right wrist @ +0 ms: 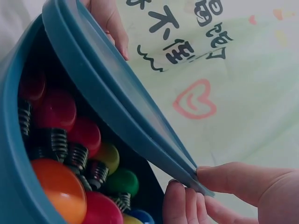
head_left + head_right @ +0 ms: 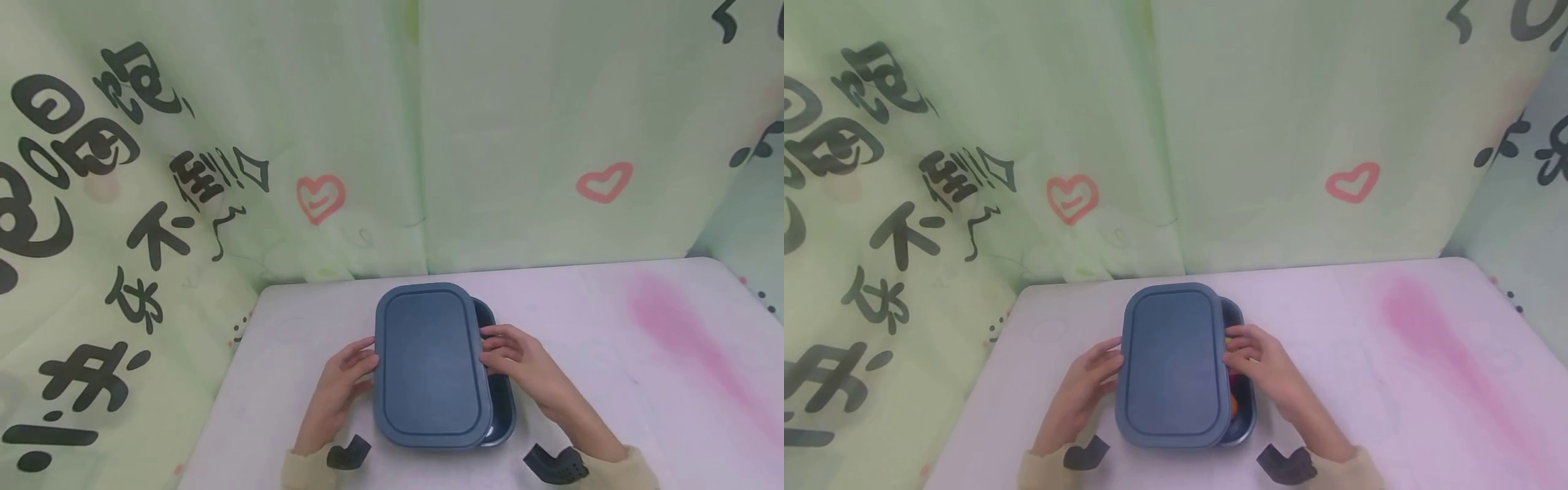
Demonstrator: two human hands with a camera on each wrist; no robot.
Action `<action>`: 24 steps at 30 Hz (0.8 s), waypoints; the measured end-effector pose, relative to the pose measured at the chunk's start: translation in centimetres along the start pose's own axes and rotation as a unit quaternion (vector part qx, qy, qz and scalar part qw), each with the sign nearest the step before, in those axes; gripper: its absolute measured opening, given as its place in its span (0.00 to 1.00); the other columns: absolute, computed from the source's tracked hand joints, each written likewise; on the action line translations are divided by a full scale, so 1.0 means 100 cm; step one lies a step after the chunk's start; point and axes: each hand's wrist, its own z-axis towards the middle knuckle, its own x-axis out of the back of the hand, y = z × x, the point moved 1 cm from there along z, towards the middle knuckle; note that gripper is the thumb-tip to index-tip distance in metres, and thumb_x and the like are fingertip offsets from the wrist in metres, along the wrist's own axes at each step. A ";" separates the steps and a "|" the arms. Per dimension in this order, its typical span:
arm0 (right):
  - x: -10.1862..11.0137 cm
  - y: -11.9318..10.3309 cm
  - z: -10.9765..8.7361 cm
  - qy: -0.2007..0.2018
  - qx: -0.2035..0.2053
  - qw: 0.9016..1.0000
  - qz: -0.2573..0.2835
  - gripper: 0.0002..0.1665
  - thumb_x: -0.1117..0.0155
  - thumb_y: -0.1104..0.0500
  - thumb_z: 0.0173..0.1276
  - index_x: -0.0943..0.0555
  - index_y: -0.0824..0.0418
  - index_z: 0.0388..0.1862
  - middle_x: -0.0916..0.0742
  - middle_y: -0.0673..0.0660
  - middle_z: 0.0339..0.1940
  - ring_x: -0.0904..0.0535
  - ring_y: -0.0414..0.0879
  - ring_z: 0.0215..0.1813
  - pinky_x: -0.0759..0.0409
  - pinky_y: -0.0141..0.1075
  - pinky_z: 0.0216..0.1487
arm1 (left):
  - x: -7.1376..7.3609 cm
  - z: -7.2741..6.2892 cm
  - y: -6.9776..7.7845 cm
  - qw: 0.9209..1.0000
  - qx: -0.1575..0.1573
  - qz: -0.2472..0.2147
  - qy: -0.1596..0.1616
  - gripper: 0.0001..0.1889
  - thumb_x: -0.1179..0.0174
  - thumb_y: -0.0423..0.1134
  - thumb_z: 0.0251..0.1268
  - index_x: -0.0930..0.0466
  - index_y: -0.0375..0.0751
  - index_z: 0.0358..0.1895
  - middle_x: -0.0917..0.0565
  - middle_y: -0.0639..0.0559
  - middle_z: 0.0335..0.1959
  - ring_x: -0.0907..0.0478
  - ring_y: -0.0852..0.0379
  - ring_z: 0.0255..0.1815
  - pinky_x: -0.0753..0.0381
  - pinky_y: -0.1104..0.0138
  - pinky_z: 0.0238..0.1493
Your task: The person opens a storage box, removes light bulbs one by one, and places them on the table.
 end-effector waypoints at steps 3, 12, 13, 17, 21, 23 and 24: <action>-0.004 -0.001 0.001 -0.003 -0.001 1.000 -0.005 0.33 0.36 0.57 0.71 0.35 0.68 0.70 0.21 0.67 0.58 0.18 0.47 0.52 0.17 0.36 0.53 | 0.005 0.000 0.000 1.000 0.000 -0.003 0.002 0.29 0.31 0.41 0.62 0.26 0.39 0.65 0.18 0.49 0.50 0.20 0.58 0.47 0.18 0.63 0.48; -0.023 -0.004 0.005 0.001 -0.007 1.000 -0.031 0.31 0.37 0.57 0.72 0.34 0.66 0.69 0.19 0.65 0.58 0.17 0.50 0.51 0.21 0.50 0.62 | 0.023 -0.001 0.000 1.000 0.011 0.016 0.005 0.30 0.31 0.45 0.62 0.27 0.43 0.67 0.18 0.46 0.55 0.20 0.56 0.52 0.18 0.61 0.51; -0.024 -0.004 0.006 0.004 -0.008 0.999 -0.034 0.31 0.37 0.57 0.72 0.33 0.66 0.68 0.19 0.65 0.58 0.17 0.50 0.51 0.21 0.50 0.61 | 0.025 -0.001 0.001 1.000 0.013 0.017 0.006 0.31 0.31 0.46 0.61 0.27 0.44 0.67 0.19 0.46 0.56 0.20 0.55 0.52 0.18 0.61 0.52; -0.030 -0.007 0.007 0.007 -0.011 0.999 -0.037 0.30 0.37 0.57 0.71 0.33 0.65 0.68 0.19 0.64 0.57 0.17 0.51 0.51 0.19 0.49 0.59 | 0.030 -0.002 0.001 1.000 0.014 0.022 0.015 0.31 0.30 0.46 0.61 0.27 0.45 0.67 0.19 0.46 0.56 0.20 0.55 0.53 0.19 0.60 0.52; -0.035 -0.011 0.008 0.004 -0.003 1.000 -0.027 0.29 0.36 0.58 0.71 0.32 0.66 0.67 0.19 0.65 0.56 0.17 0.51 0.50 0.17 0.47 0.56 | 0.035 -0.003 0.001 0.999 0.016 0.025 0.025 0.30 0.30 0.46 0.60 0.26 0.45 0.66 0.19 0.45 0.56 0.20 0.54 0.53 0.19 0.60 0.53; -0.037 -0.012 0.009 0.003 0.001 1.000 -0.022 0.29 0.36 0.59 0.71 0.31 0.67 0.66 0.19 0.65 0.55 0.16 0.51 0.49 0.16 0.46 0.54 | 0.037 -0.004 0.001 0.999 0.018 0.030 0.029 0.31 0.30 0.46 0.60 0.26 0.45 0.66 0.19 0.45 0.56 0.21 0.54 0.53 0.19 0.59 0.53; -0.039 -0.012 0.010 0.003 0.003 1.000 -0.021 0.28 0.36 0.60 0.70 0.31 0.67 0.66 0.19 0.65 0.55 0.16 0.51 0.49 0.16 0.45 0.53 | 0.039 -0.004 0.002 0.999 0.019 0.030 0.031 0.31 0.30 0.47 0.60 0.26 0.45 0.66 0.19 0.46 0.57 0.21 0.54 0.53 0.19 0.59 0.53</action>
